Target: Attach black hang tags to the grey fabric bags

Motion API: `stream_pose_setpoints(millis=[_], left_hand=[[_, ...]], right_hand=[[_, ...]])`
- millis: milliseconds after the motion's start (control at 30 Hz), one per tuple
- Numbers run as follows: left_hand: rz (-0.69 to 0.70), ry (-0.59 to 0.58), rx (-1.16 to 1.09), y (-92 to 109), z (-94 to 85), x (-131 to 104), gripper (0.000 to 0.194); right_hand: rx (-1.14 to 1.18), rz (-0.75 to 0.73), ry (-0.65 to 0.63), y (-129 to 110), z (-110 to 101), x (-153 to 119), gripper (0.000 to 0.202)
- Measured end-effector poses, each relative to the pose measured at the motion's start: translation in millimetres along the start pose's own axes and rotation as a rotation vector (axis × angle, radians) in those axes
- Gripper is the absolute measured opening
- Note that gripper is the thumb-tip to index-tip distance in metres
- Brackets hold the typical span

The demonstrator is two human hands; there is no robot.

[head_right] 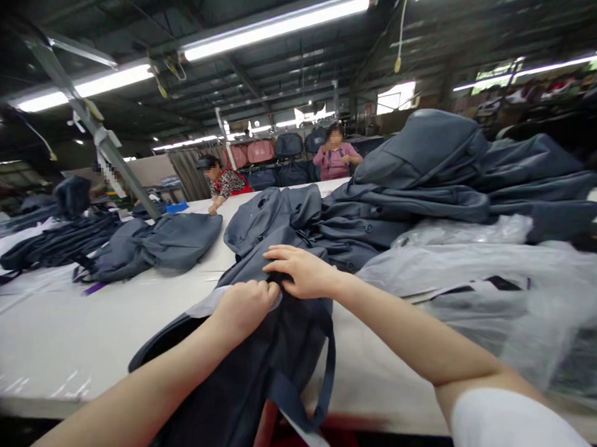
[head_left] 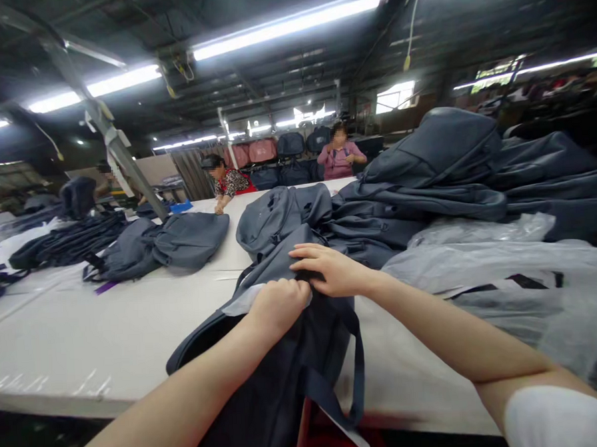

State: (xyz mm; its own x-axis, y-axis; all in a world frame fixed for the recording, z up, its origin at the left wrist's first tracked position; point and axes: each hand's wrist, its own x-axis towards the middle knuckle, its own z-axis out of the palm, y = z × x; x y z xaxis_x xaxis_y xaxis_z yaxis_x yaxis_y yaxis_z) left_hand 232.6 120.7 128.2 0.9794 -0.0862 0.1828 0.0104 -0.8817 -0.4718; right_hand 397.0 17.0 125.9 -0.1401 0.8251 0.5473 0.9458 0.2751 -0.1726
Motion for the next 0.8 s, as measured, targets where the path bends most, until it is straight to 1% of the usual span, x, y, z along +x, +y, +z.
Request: stream_pose_setpoints(millis=[67,167,333,467,533,600,633,700,767,800], left_hand=[[0.032,0.035,0.034,-1.2,0.7,0.7,0.017],[0.038,0.125,0.086,-2.6,1.2,2.4,0.018],[0.176,0.188,0.059,-4.9,4.8,2.6,0.018],[0.182,0.288,0.028,-8.4,8.4,0.3,0.020],[0.173,0.299,0.021,-8.9,7.6,-1.2,0.022],[0.113,0.268,0.000,-9.2,3.3,-2.2,0.025],[0.051,0.237,-0.035,-9.9,-0.3,-2.4,0.024],[-0.121,0.139,-0.163,-13.5,-10.1,-2.4,0.022],[-0.283,0.019,-0.300,-20.3,-22.0,-3.5,0.034],[-0.333,-0.029,-0.340,-24.4,-28.0,-5.4,0.037]], right_hand=[[-0.022,-0.006,0.011,1.2,0.4,1.4,0.052],[-0.050,-0.001,0.027,1.5,-0.7,3.6,0.046],[-0.100,0.011,0.004,1.9,2.0,5.6,0.047],[-0.140,0.002,0.002,10.5,8.7,4.7,0.046],[-0.172,-0.027,0.010,18.3,13.4,2.6,0.047],[-0.219,-0.085,0.032,27.7,19.9,0.4,0.049],[-0.243,-0.121,0.051,32.5,23.7,-0.2,0.050],[-0.286,-0.193,0.111,39.9,31.1,0.3,0.048],[-0.318,-0.242,0.164,42.1,35.4,3.5,0.041],[-0.328,-0.250,0.173,40.8,35.5,6.0,0.037]])
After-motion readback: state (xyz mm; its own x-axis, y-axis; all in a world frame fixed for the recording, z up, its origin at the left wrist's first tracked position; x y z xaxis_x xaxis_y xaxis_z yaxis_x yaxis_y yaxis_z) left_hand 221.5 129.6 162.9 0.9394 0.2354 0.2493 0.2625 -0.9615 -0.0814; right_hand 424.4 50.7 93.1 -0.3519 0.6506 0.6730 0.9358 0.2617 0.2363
